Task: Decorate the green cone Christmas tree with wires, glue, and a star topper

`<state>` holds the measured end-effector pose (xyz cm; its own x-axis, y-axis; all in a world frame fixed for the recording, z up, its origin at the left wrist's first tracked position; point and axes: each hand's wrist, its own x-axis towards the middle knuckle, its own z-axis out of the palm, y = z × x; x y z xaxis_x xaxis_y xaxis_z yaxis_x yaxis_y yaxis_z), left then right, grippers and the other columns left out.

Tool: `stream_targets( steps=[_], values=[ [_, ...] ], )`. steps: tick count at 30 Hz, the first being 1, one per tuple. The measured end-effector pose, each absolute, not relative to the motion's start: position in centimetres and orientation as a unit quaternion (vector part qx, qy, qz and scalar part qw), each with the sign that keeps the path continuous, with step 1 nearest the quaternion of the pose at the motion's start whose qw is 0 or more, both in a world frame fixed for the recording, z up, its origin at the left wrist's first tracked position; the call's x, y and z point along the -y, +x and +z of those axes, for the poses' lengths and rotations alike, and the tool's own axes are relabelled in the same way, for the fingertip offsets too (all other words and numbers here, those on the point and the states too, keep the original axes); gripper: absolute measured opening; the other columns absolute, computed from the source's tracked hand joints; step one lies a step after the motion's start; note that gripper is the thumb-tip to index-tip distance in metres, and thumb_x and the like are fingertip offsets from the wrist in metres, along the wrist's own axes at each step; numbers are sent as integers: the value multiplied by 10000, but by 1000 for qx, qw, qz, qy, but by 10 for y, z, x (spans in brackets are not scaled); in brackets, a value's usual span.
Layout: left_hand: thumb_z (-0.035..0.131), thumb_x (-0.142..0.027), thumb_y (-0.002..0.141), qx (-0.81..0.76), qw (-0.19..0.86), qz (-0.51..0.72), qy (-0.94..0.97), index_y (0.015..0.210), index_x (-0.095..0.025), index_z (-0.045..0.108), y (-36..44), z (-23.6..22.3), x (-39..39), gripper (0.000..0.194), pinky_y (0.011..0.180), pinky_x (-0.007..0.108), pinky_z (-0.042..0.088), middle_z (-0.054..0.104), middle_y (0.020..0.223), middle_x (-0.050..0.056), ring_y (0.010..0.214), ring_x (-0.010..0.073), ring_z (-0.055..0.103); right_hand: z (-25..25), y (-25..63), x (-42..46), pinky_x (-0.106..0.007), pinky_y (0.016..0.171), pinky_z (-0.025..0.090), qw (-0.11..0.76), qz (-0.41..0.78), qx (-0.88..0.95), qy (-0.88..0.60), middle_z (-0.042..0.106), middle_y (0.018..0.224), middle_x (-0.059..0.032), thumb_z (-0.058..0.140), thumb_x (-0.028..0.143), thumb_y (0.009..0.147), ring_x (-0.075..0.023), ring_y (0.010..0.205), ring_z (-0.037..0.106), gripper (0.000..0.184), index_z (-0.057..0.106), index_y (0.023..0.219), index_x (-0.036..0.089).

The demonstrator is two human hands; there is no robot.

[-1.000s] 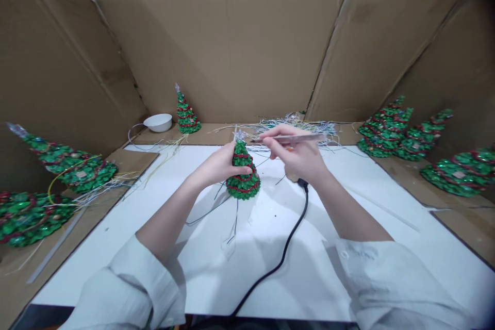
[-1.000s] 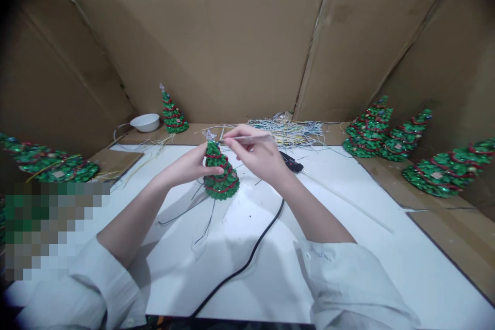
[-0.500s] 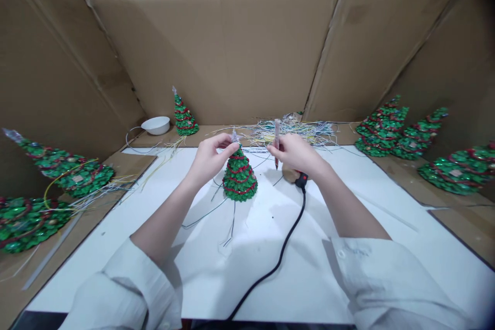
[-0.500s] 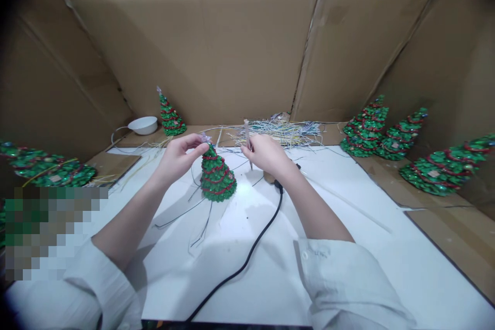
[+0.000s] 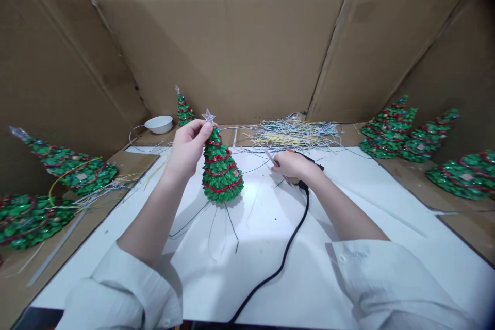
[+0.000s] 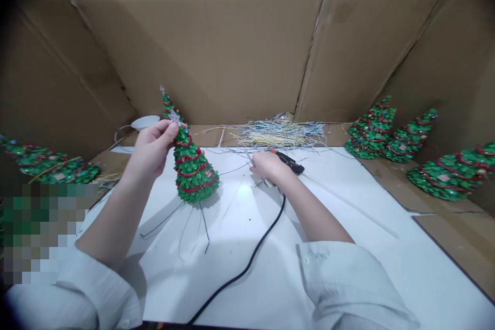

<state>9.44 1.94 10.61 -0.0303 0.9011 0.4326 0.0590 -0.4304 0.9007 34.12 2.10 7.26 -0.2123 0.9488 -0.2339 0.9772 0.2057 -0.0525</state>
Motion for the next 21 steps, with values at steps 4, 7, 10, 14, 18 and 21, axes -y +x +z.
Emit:
stream_targets(
  steps=[4, 7, 10, 14, 18, 21],
  values=[
    [694, -479, 734, -358, 383, 622, 582, 785, -201, 623, 92, 112, -15, 291, 595, 274, 514, 633, 705, 23, 695, 174, 631, 66, 339, -23, -250, 606, 407, 99, -114, -774, 615, 696, 739, -107, 514, 240, 839, -181, 661, 646, 225, 695, 892, 119],
    [683, -484, 745, -331, 405, 630, 574, 796, -201, 605, 92, 118, -11, 298, 605, 285, 541, 644, 718, 29, 717, 186, 658, 57, 339, -26, -250, 627, 421, 98, -115, -781, 606, 705, 781, -119, 538, 248, 825, -187, 696, 655, 219, 698, 898, 117],
    [619, -492, 793, -316, 408, 622, 589, 818, -203, 598, 92, 121, -5, 291, 621, 293, 551, 649, 730, 36, 765, 201, 676, 50, 339, -28, -257, 608, 413, 84, -110, -790, 597, 707, 842, -134, 576, 249, 794, -202, 723, 658, 182, 695, 842, 120],
    [546, -496, 835, -333, 387, 593, 623, 849, -207, 592, 92, 123, 1, 293, 631, 305, 548, 646, 773, 41, 779, 203, 678, 51, 339, -26, -259, 587, 394, 34, -100, -802, 588, 695, 794, -124, 568, 240, 792, -201, 713, 644, 149, 656, 731, 137],
    [555, -510, 823, -351, 402, 573, 622, 848, -206, 587, 95, 122, 3, 306, 620, 307, 546, 633, 759, 33, 754, 200, 675, 67, 336, -20, -250, 633, 419, -153, -83, -787, 592, 673, 818, -75, 405, 286, 918, -164, 744, 628, 195, 559, 885, 171],
    [610, -498, 796, -344, 437, 559, 615, 845, -197, 602, 97, 119, 2, 306, 601, 294, 540, 654, 781, 37, 747, 197, 674, 81, 330, -5, -254, 591, 466, -446, -159, -725, 499, 620, 737, -12, 386, 336, 944, -135, 624, 613, 140, 445, 938, 209]
  ],
)
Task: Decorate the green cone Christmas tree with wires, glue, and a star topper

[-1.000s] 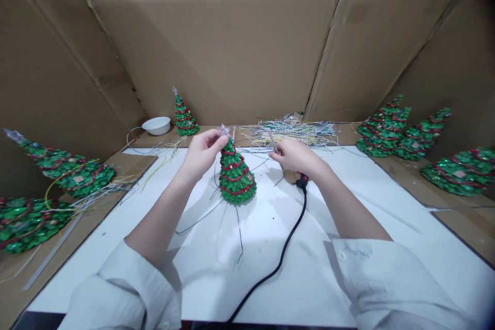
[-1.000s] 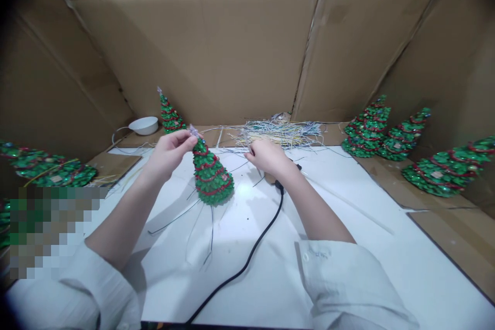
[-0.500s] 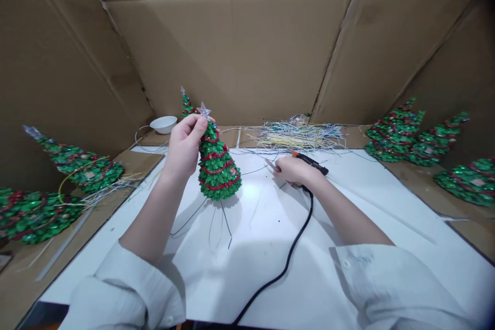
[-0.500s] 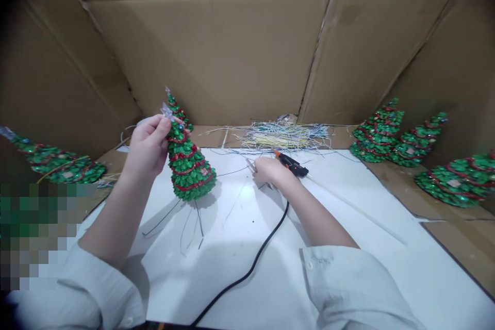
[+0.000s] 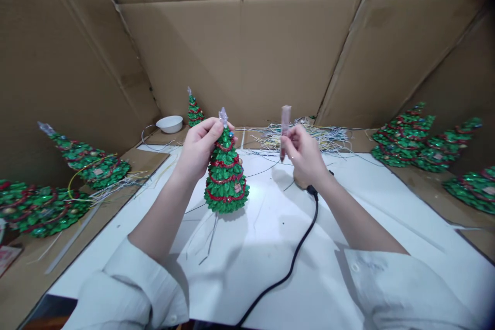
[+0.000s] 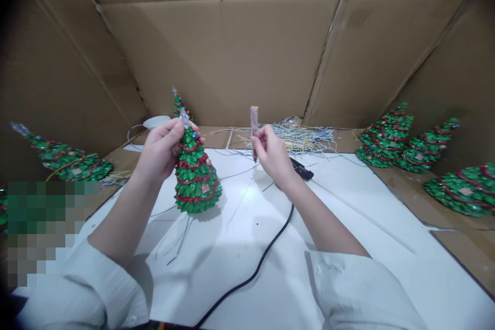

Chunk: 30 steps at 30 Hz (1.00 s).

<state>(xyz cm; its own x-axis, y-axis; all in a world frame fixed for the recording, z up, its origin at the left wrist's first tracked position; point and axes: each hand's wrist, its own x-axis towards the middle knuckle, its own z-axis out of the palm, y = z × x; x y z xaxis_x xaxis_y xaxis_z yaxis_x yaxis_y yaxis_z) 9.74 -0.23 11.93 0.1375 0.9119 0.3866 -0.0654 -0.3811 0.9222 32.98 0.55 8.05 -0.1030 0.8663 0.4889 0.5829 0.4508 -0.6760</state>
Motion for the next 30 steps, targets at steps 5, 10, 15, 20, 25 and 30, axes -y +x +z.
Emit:
stream_targets(
  steps=[5, 10, 15, 20, 25, 30],
  values=[
    [677, -450, 768, -322, 449, 539, 636, 822, -175, 644, 100, 114, -1, 283, 633, 275, 521, 688, 812, 52, 766, 184, 657, 96, 313, 32, -278, 678, 549, 592, 229, 726, -266, 618, 905, -14, 555, 294, 893, -131, 756, 676, 162, 408, 861, 233],
    [676, -458, 770, -315, 457, 522, 648, 825, -179, 645, 102, 114, 0, 287, 677, 282, 519, 692, 805, 45, 771, 180, 658, 96, 307, 43, -306, 743, 559, 549, 145, 804, -179, 655, 949, -37, 560, 153, 875, -140, 862, 662, 120, 513, 966, 216],
    [659, -487, 773, -317, 467, 504, 653, 842, -182, 642, 104, 115, 4, 312, 685, 297, 526, 692, 807, 45, 766, 188, 667, 95, 308, 38, -349, 833, 553, 530, 82, 831, -148, 673, 964, -55, 545, 101, 865, -157, 943, 646, 193, 573, 1024, 207],
    [658, -482, 775, -318, 464, 505, 655, 837, -185, 656, 104, 115, 4, 304, 721, 307, 532, 688, 781, 45, 823, 203, 671, 96, 307, 38, -329, 828, 553, 522, 70, 839, -139, 677, 964, -61, 552, 85, 860, -157, 951, 648, 207, 577, 1033, 195],
    [648, -513, 770, -329, 455, 500, 659, 860, -186, 657, 104, 115, 3, 340, 728, 322, 539, 687, 780, 48, 839, 216, 673, 96, 306, 38, -328, 851, 551, 517, 51, 845, -126, 680, 956, -52, 539, 91, 873, -155, 983, 645, 203, 572, 1042, 199],
    [669, -483, 766, -311, 470, 508, 651, 843, -181, 661, 105, 115, 4, 311, 718, 314, 538, 686, 783, 46, 808, 204, 674, 95, 305, 39, -312, 859, 549, 519, 35, 844, -130, 677, 968, -61, 545, 88, 872, -149, 991, 645, 208, 567, 1050, 193]
  ],
)
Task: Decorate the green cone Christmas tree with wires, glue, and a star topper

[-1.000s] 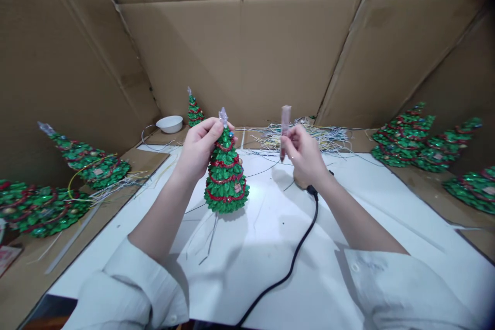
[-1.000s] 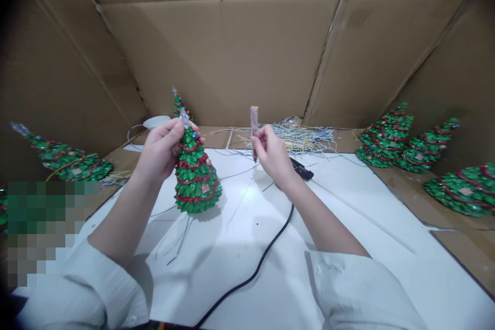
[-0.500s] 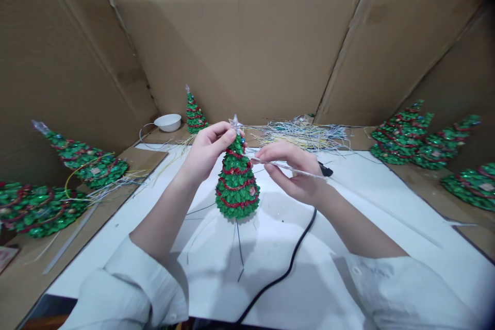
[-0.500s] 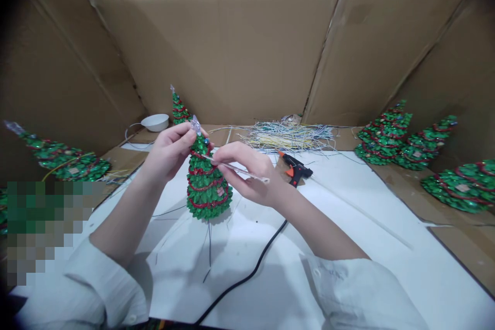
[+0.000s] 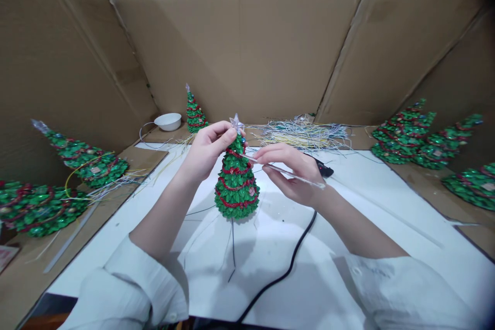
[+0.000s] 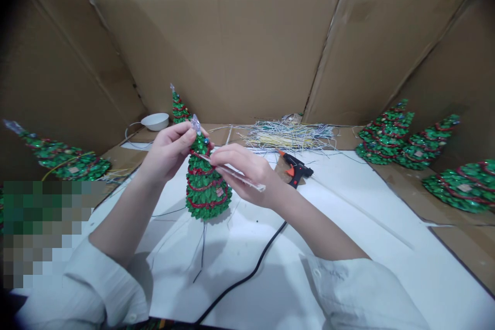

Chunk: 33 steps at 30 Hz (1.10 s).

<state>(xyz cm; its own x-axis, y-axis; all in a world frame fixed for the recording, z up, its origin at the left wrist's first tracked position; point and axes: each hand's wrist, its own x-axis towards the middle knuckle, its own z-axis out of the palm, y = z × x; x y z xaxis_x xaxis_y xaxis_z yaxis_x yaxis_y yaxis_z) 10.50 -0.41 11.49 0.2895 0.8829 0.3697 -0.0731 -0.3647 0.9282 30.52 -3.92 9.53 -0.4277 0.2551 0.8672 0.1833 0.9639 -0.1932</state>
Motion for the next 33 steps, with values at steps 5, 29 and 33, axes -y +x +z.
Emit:
stream_targets(
  steps=[5, 29, 33],
  values=[
    [664, -509, 760, -324, 454, 505, 659, 851, -179, 665, 105, 116, 4, 343, 728, 318, 535, 687, 779, 53, 831, 212, 669, 95, 306, 40, -318, 847, 556, 518, 27, 845, -129, 677, 989, -61, 547, 89, 868, -152, 986, 647, 228, 564, 1065, 202],
    [702, -472, 733, -358, 424, 541, 632, 768, -167, 637, 105, 110, -2, 314, 611, 254, 476, 639, 724, 26, 660, 142, 588, 93, 305, 37, -298, 812, 537, 488, 42, 857, -161, 668, 936, -48, 515, 130, 898, -146, 929, 641, 118, 564, 974, 206],
    [710, -422, 738, -349, 425, 579, 602, 761, -168, 639, 100, 110, -8, 265, 587, 231, 471, 618, 694, 14, 652, 138, 600, 98, 315, 30, -292, 743, 501, 566, 12, 788, -243, 655, 862, -26, 507, 185, 891, -143, 816, 624, 66, 557, 928, 209]
  ],
)
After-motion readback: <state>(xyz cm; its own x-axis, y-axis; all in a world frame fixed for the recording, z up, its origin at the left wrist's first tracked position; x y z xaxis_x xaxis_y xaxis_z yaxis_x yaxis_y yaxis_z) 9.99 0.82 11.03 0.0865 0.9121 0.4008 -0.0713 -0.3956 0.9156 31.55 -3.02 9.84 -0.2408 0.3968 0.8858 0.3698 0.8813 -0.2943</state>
